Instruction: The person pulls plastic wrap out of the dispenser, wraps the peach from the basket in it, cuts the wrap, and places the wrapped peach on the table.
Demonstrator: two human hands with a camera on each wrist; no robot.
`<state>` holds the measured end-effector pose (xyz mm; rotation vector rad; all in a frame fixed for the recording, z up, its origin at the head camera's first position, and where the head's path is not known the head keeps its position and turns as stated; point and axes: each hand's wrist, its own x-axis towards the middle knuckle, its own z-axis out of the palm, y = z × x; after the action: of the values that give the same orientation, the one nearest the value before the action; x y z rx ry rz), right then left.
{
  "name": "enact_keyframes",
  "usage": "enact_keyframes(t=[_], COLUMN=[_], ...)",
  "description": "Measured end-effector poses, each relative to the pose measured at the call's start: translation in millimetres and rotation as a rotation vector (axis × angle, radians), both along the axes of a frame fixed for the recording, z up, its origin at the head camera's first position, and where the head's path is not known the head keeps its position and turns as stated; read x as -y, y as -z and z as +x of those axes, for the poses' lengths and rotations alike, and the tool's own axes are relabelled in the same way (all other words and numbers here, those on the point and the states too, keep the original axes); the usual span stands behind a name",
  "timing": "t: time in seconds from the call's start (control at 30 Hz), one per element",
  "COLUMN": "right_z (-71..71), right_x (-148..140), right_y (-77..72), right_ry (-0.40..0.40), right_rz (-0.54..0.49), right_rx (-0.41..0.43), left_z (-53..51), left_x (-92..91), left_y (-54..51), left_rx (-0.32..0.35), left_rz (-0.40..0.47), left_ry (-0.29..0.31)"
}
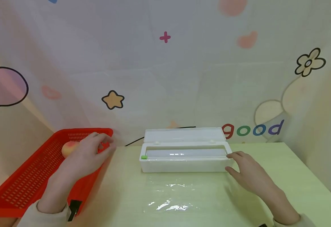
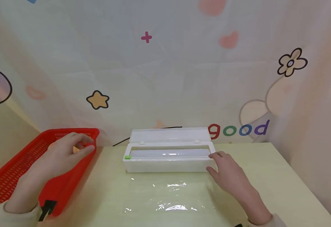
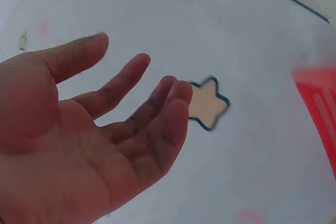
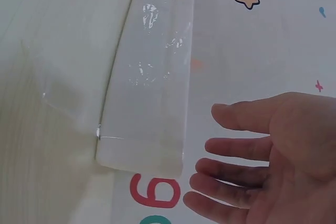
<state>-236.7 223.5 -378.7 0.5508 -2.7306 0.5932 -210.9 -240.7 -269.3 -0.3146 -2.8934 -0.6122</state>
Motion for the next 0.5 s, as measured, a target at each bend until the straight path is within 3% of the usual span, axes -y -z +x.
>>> enact_keyframes(t=[0.1, 0.27, 0.37, 0.5], right_z=[-4.9, -8.9, -10.1, -11.2], right_x=[-2, -3, -3, -2], right_y=[3.5, 7.9, 9.5, 11.3], right_ry=[-0.018, -0.033, -0.04, -0.048], right_rz=[0.006, 0.009, 0.002, -0.001], right_rx=[0.02, 0.072, 0.089, 0.108], left_z=[-20.8, -57.5, -69.3, -80.5], left_x=[19.0, 55.1, 70.1, 81.8], left_y=[-2.6, 2.4, 5.5, 10.0], left_rx=[0.037, 0.207, 0.296, 0.361], left_rz=[-0.064, -0.11, -0.079, -0.024], left_ry=[-0.053, -0.147, -0.186, -0.215])
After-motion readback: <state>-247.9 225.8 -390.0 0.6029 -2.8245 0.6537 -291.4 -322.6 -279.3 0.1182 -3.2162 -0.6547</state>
